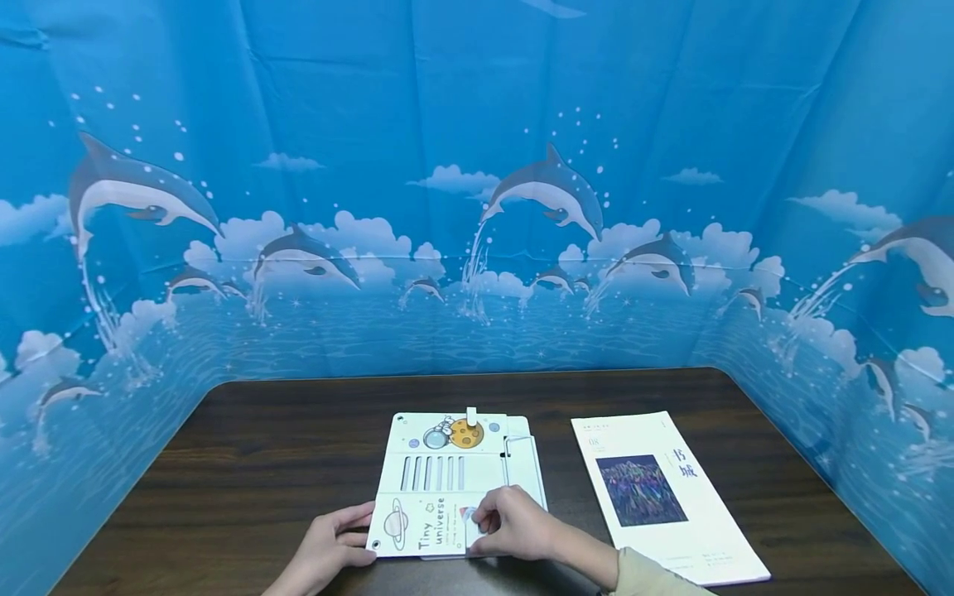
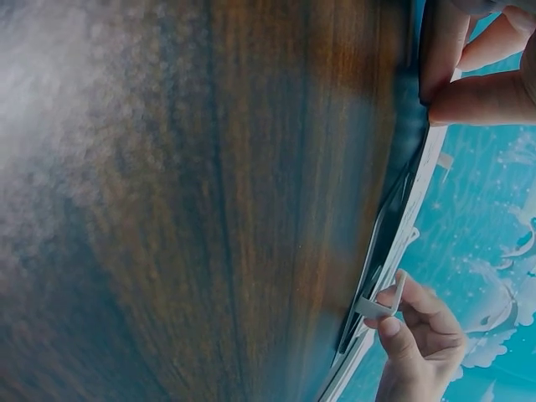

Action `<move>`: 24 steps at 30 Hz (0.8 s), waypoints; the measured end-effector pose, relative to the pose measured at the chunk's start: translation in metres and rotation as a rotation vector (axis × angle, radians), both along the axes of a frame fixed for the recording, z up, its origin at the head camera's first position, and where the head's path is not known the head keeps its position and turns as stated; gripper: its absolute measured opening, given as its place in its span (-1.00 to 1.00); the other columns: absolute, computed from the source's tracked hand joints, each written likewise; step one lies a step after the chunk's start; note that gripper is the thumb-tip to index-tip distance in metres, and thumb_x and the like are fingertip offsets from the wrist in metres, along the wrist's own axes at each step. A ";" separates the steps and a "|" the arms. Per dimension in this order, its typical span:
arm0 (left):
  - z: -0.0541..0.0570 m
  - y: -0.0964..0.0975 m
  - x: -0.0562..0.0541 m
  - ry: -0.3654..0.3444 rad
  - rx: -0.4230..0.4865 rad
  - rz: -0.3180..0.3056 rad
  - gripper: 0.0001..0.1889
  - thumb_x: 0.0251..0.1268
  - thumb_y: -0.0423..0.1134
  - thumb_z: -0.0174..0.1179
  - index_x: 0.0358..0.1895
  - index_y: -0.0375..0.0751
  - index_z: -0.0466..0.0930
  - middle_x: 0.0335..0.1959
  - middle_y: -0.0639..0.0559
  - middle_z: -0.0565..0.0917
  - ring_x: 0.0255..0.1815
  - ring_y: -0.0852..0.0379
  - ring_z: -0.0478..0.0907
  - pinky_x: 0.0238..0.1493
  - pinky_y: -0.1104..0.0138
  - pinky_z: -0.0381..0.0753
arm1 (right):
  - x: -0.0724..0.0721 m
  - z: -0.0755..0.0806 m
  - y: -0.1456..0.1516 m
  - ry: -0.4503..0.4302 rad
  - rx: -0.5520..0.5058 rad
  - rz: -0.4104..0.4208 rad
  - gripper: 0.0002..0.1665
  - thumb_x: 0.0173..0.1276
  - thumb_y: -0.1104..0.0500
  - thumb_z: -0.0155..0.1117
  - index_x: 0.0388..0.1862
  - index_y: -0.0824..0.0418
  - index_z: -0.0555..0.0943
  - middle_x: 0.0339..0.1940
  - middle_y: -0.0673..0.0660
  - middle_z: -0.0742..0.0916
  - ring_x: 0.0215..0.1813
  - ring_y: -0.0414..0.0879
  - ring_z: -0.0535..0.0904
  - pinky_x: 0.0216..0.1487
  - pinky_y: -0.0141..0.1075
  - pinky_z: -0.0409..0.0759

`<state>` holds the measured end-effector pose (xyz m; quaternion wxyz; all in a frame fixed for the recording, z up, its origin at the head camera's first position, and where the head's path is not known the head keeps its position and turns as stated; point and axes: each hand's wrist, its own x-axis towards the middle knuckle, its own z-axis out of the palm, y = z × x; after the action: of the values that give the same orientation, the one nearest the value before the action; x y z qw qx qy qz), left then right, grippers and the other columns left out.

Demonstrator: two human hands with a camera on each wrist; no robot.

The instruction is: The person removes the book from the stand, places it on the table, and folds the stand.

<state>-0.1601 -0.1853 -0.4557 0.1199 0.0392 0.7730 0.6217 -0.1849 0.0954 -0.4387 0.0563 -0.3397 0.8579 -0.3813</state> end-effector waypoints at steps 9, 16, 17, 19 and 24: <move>-0.001 -0.001 0.000 0.006 0.003 -0.005 -0.29 -0.23 -0.68 0.20 0.13 -0.79 0.13 -0.09 -0.39 0.51 -0.17 -0.10 0.60 -0.27 0.33 0.61 | 0.004 -0.001 0.000 -0.007 -0.006 -0.057 -0.72 -0.16 0.23 0.50 -0.42 0.31 0.66 -0.59 -0.11 0.61 -0.52 -0.43 0.45 -0.49 -0.59 0.47; -0.001 -0.001 0.000 0.012 0.004 -0.015 -0.30 -0.22 -0.67 0.20 0.13 -0.78 0.14 -0.10 -0.35 0.52 -0.18 -0.09 0.60 -0.27 0.33 0.61 | -0.026 0.018 0.006 -0.008 0.078 -0.006 -0.67 -0.02 0.11 0.43 -0.31 0.31 0.68 -0.43 0.02 0.70 -0.40 -0.33 0.52 -0.36 -0.54 0.50; 0.000 -0.001 0.000 0.013 0.004 -0.014 -0.29 -0.22 -0.67 0.21 0.13 -0.78 0.14 -0.10 -0.35 0.52 -0.18 -0.09 0.60 -0.27 0.33 0.61 | -0.033 0.020 0.007 -0.016 0.076 -0.014 -0.65 0.00 0.11 0.41 -0.28 0.33 0.67 -0.41 0.04 0.71 -0.38 -0.30 0.53 -0.35 -0.52 0.50; 0.000 0.000 0.001 0.016 0.002 -0.013 -0.30 -0.23 -0.67 0.21 0.13 -0.78 0.14 -0.11 -0.35 0.52 -0.19 -0.09 0.60 -0.28 0.32 0.61 | -0.049 0.023 0.010 -0.005 0.072 -0.039 -0.63 0.03 0.13 0.39 -0.23 0.36 0.65 -0.36 0.09 0.71 -0.34 -0.25 0.54 -0.32 -0.49 0.51; 0.001 0.000 0.001 0.020 -0.011 -0.006 -0.30 -0.24 -0.67 0.21 0.12 -0.79 0.15 -0.11 -0.37 0.52 -0.20 -0.10 0.61 -0.29 0.32 0.62 | -0.086 0.020 0.016 0.024 0.063 -0.124 -0.59 0.06 0.18 0.36 -0.15 0.41 0.61 -0.31 0.16 0.69 -0.29 -0.12 0.55 -0.31 -0.40 0.52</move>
<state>-0.1591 -0.1857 -0.4546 0.1144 0.0472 0.7775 0.6166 -0.2713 0.1119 -0.4182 0.0329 -0.2886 0.8894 -0.3530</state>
